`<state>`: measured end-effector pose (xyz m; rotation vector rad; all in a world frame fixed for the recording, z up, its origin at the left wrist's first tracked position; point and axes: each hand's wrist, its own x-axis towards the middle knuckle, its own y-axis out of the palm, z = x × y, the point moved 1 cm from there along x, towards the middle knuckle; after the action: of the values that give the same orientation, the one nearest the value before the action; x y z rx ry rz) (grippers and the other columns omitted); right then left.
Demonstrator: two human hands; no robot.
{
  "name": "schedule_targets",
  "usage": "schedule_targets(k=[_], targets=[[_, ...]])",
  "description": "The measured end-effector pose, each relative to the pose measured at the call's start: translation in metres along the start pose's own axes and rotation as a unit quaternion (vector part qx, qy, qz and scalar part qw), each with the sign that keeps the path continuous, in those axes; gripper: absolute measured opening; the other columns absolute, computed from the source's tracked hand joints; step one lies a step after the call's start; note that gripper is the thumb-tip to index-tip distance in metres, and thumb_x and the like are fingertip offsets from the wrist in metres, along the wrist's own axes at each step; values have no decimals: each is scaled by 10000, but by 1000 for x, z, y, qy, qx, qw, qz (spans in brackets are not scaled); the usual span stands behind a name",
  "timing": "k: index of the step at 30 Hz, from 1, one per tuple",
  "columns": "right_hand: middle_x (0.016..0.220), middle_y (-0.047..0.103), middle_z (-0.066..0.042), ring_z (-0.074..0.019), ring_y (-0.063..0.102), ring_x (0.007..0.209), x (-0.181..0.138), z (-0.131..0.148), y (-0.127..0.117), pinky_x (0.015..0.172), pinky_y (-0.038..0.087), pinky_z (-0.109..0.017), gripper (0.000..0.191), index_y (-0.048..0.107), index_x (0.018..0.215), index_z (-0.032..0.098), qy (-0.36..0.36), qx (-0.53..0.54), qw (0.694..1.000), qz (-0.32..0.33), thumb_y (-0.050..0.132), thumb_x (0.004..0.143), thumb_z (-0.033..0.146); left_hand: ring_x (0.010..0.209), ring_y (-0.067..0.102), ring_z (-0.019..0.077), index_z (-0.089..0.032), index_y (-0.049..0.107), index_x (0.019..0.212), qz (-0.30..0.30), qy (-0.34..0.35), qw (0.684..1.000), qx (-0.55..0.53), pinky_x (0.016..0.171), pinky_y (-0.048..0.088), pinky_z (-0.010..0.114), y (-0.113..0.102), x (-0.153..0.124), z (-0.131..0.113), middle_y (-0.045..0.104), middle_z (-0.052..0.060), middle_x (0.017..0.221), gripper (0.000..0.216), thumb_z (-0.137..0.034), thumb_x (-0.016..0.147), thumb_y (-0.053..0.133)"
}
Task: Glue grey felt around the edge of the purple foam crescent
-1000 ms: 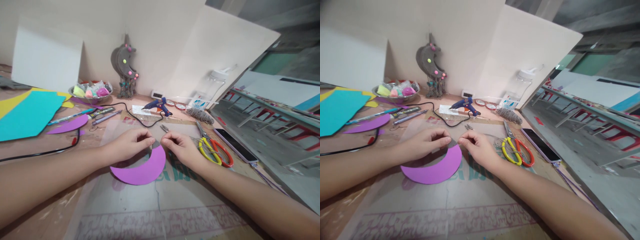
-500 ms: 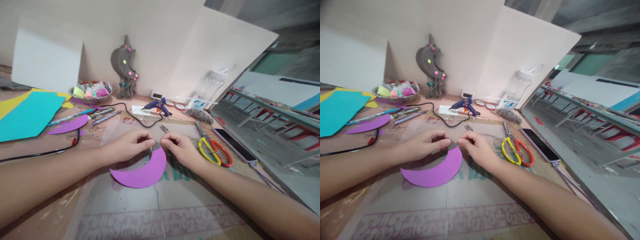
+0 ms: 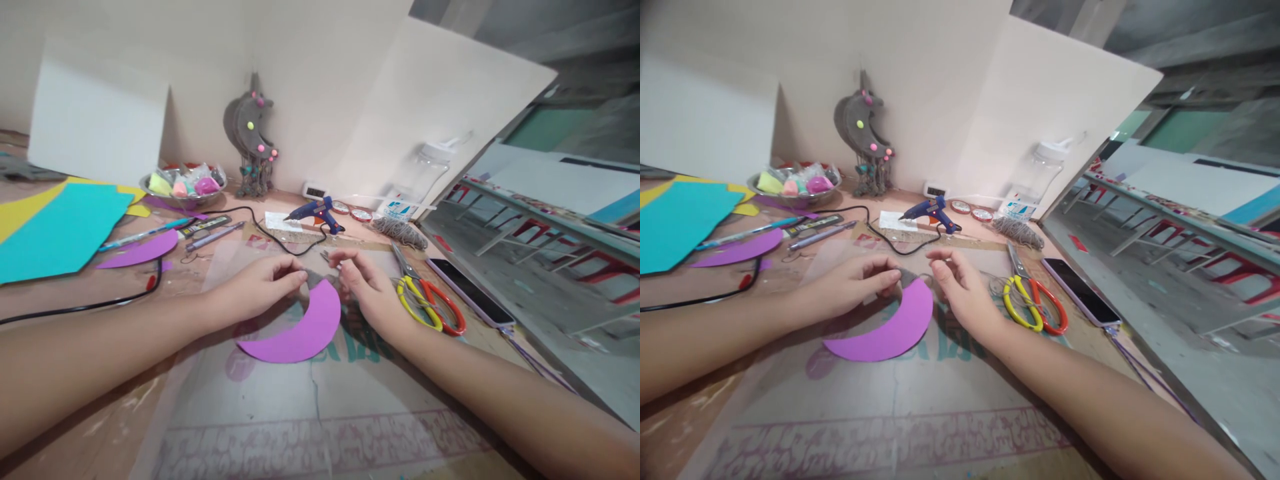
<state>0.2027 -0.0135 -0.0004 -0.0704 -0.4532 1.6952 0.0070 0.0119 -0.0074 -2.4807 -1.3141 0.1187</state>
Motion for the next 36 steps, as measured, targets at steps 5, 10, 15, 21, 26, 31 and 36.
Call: schedule_targets(k=[5, 10, 15, 21, 26, 31, 36], targets=[[710, 424, 39, -97, 412, 561, 0, 0, 3, 494, 360, -225, 253, 456, 945, 229, -9, 15, 1000, -9, 554, 830, 432, 517, 431, 85, -177, 462, 729, -28, -30, 999, -35, 466, 328, 204, -1, 0, -2, 492, -33, 630, 197, -322, 862, 451], [724, 509, 15, -108, 471, 621, 2, 2, 5, 561, 381, -235, 192, 528, 849, 193, 4, -49, 998, 25, 557, 819, 380, 571, 463, 101, -180, 463, 718, -68, 13, 997, -28, 521, 360, 217, -2, 1, -1, 504, -32, 628, 183, -297, 859, 449], [645, 514, 17, -112, 469, 617, 2, 2, 6, 594, 387, -242, 233, 553, 683, 171, 4, -117, 991, 59, 554, 822, 358, 598, 484, 111, -177, 481, 729, -73, 24, 997, -14, 571, 380, 233, -3, 1, -3, 525, -30, 638, 165, -280, 855, 449], [609, 480, 22, -110, 445, 594, 1, 2, 6, 570, 370, -241, 288, 519, 643, 176, 4, -136, 988, 79, 506, 851, 373, 602, 489, 106, -162, 520, 704, -48, 19, 999, 10, 603, 387, 241, -3, 0, -5, 541, -28, 636, 225, -308, 863, 458], [637, 483, 27, -106, 441, 597, 1, 1, 4, 574, 374, -241, 249, 503, 710, 187, -13, -100, 993, 57, 496, 864, 382, 589, 484, 101, -159, 516, 689, -53, 9, 998, 21, 580, 375, 233, -4, 0, -6, 539, -29, 633, 234, -310, 861, 467], [845, 571, -13, -103, 476, 602, 3, -2, 2, 548, 409, -244, 294, 476, 1082, 227, 2, -21, 1000, 12, 547, 838, 374, 560, 468, 93, -159, 513, 695, -36, 11, 999, 6, 542, 357, 219, -2, 1, -5, 524, -33, 622, 224, -304, 859, 465], [805, 563, 8, -102, 513, 616, 5, -1, 3, 553, 425, -242, 360, 443, 1156, 228, 18, 61, 995, 72, 559, 826, 309, 548, 470, 89, -162, 505, 695, -31, 3, 1000, 6, 528, 354, 213, -2, 1, -4, 533, -33, 620, 204, -285, 853, 466]])
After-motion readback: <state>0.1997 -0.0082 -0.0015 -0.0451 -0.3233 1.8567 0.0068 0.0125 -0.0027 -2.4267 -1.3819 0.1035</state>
